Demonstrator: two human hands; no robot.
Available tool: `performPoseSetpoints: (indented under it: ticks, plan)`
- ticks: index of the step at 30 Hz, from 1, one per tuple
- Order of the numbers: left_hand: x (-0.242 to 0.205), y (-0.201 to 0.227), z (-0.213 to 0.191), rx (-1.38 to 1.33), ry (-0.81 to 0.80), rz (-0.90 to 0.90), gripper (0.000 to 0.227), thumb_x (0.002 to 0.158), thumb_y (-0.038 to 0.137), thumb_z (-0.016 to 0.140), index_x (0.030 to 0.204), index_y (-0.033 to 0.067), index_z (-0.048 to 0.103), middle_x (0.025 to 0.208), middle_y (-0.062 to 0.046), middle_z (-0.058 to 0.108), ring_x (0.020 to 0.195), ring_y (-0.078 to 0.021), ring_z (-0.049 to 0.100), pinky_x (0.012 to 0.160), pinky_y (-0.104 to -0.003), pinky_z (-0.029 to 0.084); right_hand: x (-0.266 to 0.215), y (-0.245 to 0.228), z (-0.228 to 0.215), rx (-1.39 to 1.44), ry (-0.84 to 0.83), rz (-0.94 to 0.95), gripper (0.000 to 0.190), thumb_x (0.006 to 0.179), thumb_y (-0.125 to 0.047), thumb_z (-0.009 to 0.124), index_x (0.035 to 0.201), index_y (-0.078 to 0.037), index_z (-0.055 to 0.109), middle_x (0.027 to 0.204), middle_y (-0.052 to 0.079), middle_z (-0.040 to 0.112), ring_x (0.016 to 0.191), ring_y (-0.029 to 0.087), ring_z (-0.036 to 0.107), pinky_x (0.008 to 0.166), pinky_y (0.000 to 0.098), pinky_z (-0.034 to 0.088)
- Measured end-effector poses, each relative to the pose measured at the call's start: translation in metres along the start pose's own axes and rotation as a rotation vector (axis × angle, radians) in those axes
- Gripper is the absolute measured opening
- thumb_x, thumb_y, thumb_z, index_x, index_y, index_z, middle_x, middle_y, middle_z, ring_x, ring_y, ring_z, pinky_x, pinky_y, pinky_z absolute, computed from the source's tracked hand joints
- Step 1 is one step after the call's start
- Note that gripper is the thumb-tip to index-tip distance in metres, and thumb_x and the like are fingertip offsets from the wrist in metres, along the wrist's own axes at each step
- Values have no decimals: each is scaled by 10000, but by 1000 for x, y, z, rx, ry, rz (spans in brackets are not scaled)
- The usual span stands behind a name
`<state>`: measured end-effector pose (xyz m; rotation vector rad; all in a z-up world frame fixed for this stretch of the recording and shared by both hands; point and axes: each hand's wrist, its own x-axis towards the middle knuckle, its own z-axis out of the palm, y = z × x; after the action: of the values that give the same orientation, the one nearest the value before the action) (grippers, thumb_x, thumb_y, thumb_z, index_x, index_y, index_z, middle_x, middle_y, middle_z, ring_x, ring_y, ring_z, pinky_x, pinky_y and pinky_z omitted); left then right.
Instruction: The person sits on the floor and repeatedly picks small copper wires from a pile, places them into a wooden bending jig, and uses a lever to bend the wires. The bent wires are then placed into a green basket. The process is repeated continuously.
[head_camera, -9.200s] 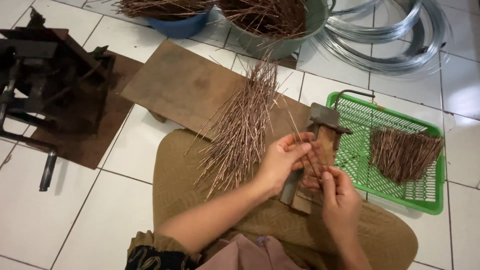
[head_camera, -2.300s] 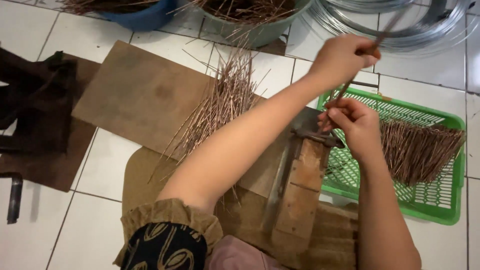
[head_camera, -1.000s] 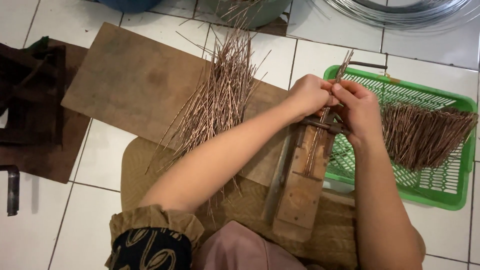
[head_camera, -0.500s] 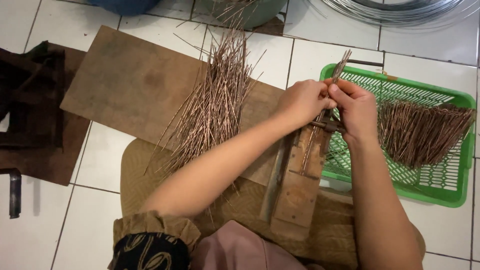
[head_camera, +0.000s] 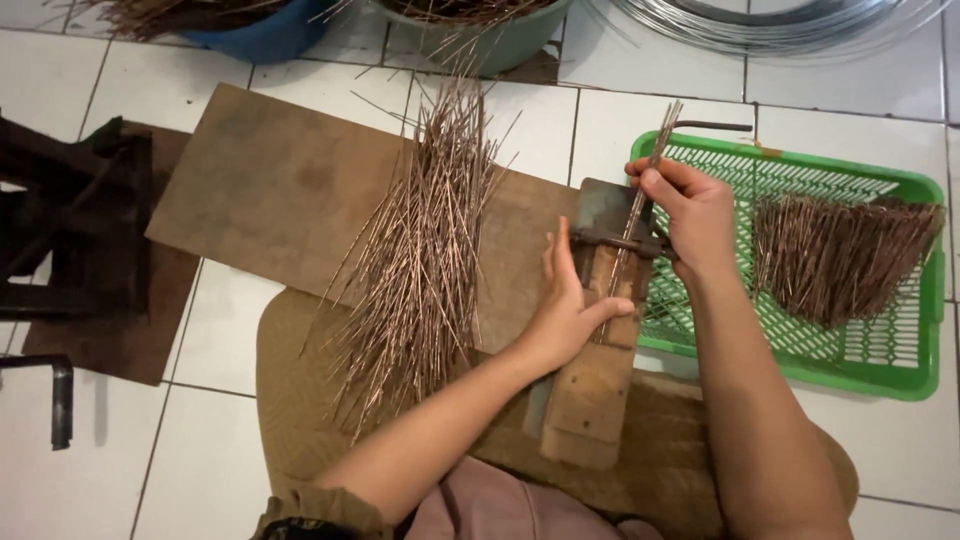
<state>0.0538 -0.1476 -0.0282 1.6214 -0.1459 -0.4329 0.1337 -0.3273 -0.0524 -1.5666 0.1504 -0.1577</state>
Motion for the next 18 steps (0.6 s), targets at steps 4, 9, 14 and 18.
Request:
performPoseSetpoints:
  ticks: [4,9,14,18]
  plan:
    - [3,2,-1,-1,-27,-96,1159,855,328,726,1606,78,-121,1563,-429,-186,1481,-569,-144,1204,-666,-56,2,-4,0,-35,6,-33,212,988,-106,740,1183,-20,735,1069,107,736,1031,147,707,984,271,557]
    - [5,-16,7,26,25,-60,1095,869,292,720,1602,33,-51,1637,-317,-130,1502,-442,-272,1196,-606,-102,25,6,-13,-300,63,87,288,1086,-426,635,1109,-168,759,959,6,725,870,115,659,684,239,505]
    - [2,-10,8,79,31,-20,1044,876,290,686,1590,-13,-12,1649,-303,-115,1510,-471,-216,1206,-621,-80,91,69,-55,-1185,-70,-322,433,1149,-337,525,1413,-8,622,1370,233,625,1298,434,535,1041,609,410]
    - [-3,-3,8,55,56,0,1039,871,275,672,1588,-14,-24,1645,-310,-91,1509,-485,-197,1198,-630,-68,131,115,-70,-1491,-165,-189,654,1054,-428,539,1598,-78,444,1516,232,543,1483,417,391,1114,759,221]
